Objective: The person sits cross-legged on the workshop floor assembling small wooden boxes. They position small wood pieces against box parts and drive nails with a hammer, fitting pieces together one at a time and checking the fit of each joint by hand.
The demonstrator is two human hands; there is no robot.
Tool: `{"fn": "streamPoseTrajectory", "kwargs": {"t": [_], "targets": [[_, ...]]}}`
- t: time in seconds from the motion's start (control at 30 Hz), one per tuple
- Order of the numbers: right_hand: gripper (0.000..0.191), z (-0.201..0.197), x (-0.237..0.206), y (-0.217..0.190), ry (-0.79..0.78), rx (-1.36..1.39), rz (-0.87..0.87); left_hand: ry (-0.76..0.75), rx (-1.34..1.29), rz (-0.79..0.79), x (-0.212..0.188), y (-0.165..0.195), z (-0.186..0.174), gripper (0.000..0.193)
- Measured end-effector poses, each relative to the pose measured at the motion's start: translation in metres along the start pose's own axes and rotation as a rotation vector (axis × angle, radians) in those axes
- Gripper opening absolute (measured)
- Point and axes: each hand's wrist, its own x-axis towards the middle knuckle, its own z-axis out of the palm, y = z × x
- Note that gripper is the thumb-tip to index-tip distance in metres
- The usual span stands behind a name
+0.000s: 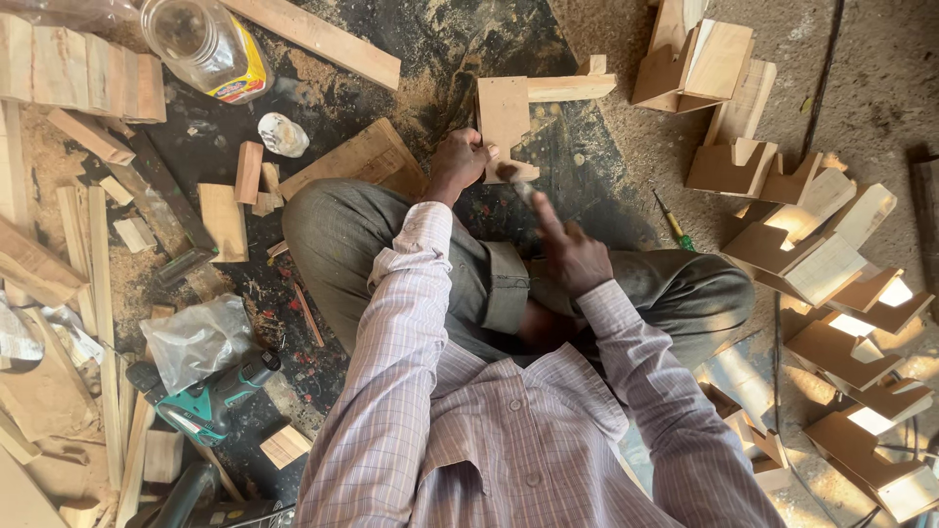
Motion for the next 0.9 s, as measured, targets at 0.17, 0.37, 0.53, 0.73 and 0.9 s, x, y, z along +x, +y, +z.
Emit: {"fn": "streamPoseTrajectory", "kwargs": {"t": [0.17,0.37,0.53,0.73,0.9], "targets": [[0.057,-0.004,-0.003,0.005,0.27,0.008,-0.17,-0.024,-0.034,-0.002,0.001,-0.001,0.002,0.032],[0.064,-0.003,-0.002,-0.001,-0.302,-0.381,0.097,-0.033,-0.04,-0.04,-0.001,-0.002,0.003,0.033],[0.057,-0.011,-0.001,-0.006,0.281,0.024,-0.17,0.008,-0.049,0.006,0.0,-0.006,0.006,0.033],[0.061,-0.002,0.002,0.009,-0.081,-0.22,0.032,0.004,-0.017,0.005,0.0,-0.005,0.007,0.036],[0.063,0.003,0.004,0.008,0.018,-0.147,-0.025,-0.019,0.025,-0.019,0.0,-0.004,0.007,0.036]]}}
